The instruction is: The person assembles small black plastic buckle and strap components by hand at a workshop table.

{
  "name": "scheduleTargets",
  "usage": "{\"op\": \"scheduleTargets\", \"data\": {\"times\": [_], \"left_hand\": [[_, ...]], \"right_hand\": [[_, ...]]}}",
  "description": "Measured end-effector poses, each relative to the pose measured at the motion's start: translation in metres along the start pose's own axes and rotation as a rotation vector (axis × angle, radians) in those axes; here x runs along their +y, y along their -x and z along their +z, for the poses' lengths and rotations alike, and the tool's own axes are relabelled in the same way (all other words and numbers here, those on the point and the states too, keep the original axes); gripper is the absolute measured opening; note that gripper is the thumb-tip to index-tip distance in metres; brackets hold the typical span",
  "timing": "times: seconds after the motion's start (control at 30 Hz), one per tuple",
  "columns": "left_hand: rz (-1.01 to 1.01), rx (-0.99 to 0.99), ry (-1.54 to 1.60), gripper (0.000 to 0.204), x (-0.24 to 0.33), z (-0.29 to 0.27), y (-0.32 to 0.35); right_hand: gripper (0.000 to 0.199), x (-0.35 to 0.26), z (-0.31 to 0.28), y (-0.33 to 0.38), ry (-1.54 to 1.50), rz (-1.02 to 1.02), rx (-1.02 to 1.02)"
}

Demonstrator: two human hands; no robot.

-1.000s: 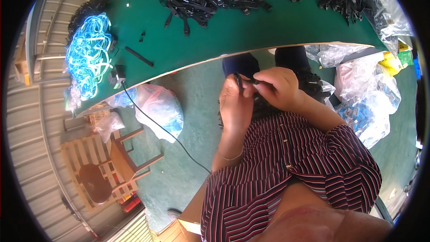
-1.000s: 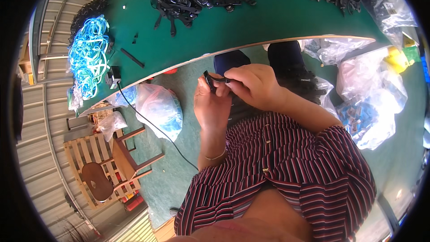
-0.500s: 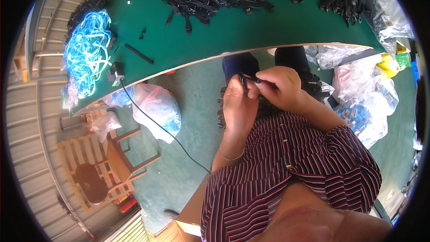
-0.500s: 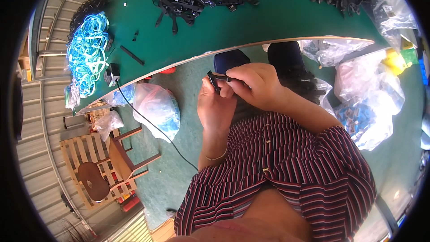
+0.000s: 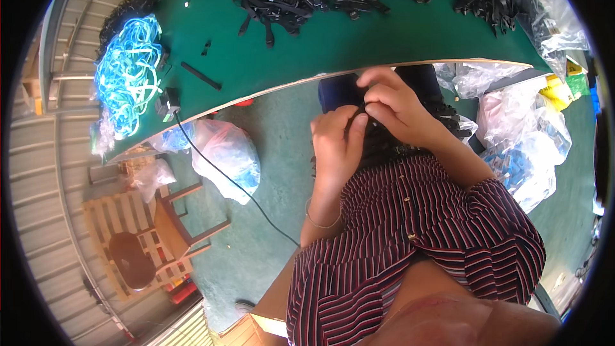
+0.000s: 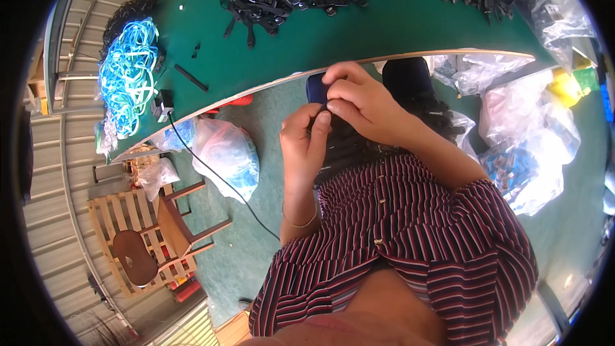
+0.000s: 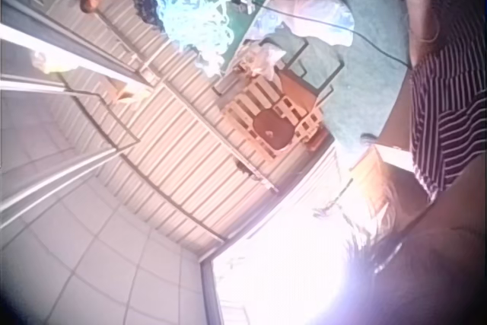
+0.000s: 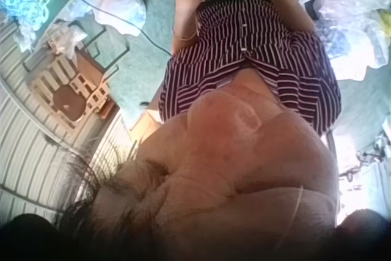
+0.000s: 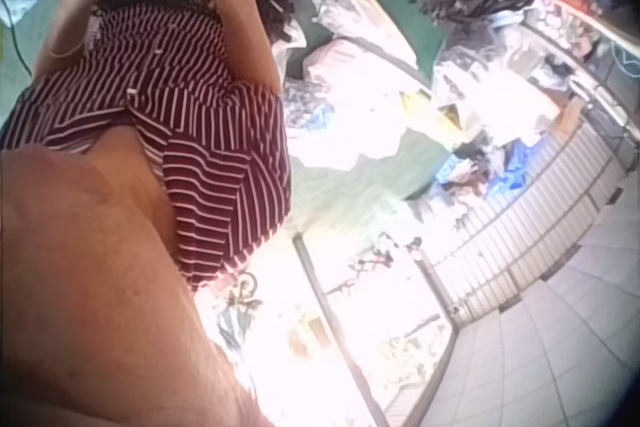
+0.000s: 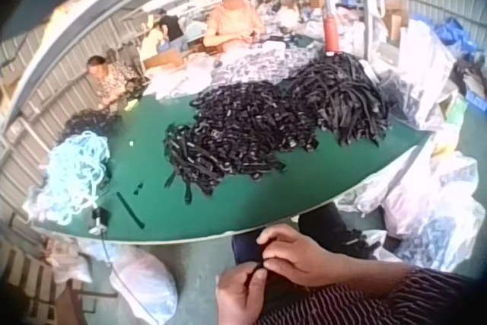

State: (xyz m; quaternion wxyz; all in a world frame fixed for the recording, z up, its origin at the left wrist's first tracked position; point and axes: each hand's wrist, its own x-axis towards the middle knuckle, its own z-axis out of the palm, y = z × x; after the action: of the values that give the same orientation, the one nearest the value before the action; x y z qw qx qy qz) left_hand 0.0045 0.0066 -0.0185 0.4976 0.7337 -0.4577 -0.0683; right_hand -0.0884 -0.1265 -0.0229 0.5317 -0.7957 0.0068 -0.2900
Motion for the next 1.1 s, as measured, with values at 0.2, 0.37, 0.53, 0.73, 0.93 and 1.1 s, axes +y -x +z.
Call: {"op": "scheduleTargets", "data": {"times": [0.2, 0.37, 0.53, 0.73, 0.93, 1.1], "left_hand": [[-0.047, -0.137, 0.163, 0.004, -0.002, -0.007, -0.004], [-0.156, -0.308, 0.522, 0.007, -0.009, -0.009, -0.001], [-0.229, -0.172, 0.597, 0.016, -0.003, 0.002, -0.005], [-0.347, -0.203, 0.917, 0.013, 0.001, 0.003, -0.008], [-0.399, -0.301, 1.352, 0.014, -0.002, 0.005, -0.006], [-0.375, -0.299, 1.284, 0.013, 0.0, -0.008, 0.002]], "right_hand": [[0.007, 0.003, -0.011, 0.007, -0.255, 0.054, -0.017], [0.007, 0.005, -0.007, 0.013, -0.994, 0.154, -0.009], [0.006, 0.002, -0.013, 0.004, -0.686, 0.221, -0.057], [0.017, 0.011, -0.013, 0.004, -0.241, 0.088, -0.093], [0.018, 0.001, -0.009, 0.007, -0.639, 0.171, -0.039], [0.019, 0.002, -0.002, 0.007, -0.577, 0.075, -0.053]]}}
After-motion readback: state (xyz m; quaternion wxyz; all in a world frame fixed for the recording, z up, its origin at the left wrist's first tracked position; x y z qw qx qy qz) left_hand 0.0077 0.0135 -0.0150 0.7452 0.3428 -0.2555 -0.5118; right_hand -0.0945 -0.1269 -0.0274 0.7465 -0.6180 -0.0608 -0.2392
